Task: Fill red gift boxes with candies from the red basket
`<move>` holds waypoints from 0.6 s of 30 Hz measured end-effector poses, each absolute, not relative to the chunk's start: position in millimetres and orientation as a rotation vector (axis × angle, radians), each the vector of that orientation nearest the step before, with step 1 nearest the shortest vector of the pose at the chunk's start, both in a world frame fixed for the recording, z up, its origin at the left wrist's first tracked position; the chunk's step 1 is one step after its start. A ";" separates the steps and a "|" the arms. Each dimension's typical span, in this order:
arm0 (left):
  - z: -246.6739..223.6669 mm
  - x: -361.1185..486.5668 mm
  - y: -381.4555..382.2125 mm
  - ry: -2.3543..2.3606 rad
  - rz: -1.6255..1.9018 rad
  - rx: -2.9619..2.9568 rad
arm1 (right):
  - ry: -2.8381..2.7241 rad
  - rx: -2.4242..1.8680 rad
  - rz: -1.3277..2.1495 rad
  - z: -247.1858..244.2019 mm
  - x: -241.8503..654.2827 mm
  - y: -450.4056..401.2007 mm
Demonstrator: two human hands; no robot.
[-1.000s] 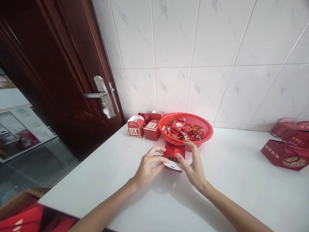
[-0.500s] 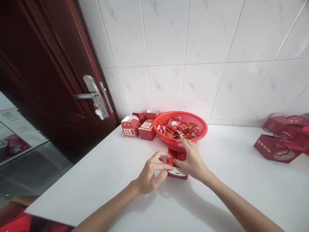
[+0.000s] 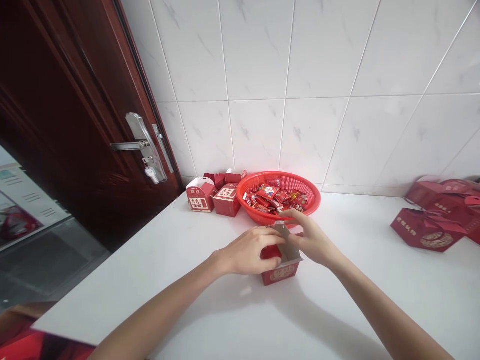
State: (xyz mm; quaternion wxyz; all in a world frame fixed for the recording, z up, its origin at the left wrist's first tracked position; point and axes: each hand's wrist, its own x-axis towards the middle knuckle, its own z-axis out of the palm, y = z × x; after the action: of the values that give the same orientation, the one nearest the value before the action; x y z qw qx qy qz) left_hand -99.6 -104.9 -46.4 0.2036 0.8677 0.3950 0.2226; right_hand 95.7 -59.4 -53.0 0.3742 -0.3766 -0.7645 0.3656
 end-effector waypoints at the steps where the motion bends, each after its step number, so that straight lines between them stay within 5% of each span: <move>1: -45.3 -98.6 -103.0 1.102 0.596 2.450 | -1.969 -0.962 0.942 -52.8 96.4 -59.1; 13: -57.7 -114.9 -106.8 1.590 0.976 2.498 | -2.212 -1.116 0.823 -47.8 104.7 -59.0; 18: -44.7 -120.9 -119.6 1.778 0.768 2.560 | -2.380 -1.243 0.713 -45.1 102.3 -65.7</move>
State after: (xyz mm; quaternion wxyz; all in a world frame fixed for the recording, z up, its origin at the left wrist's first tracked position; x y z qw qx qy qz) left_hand -120.9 -119.6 -44.7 -0.0339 0.7970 0.5535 0.2391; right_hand 102.3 -65.7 -45.1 0.1809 -0.4401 -0.8425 0.2523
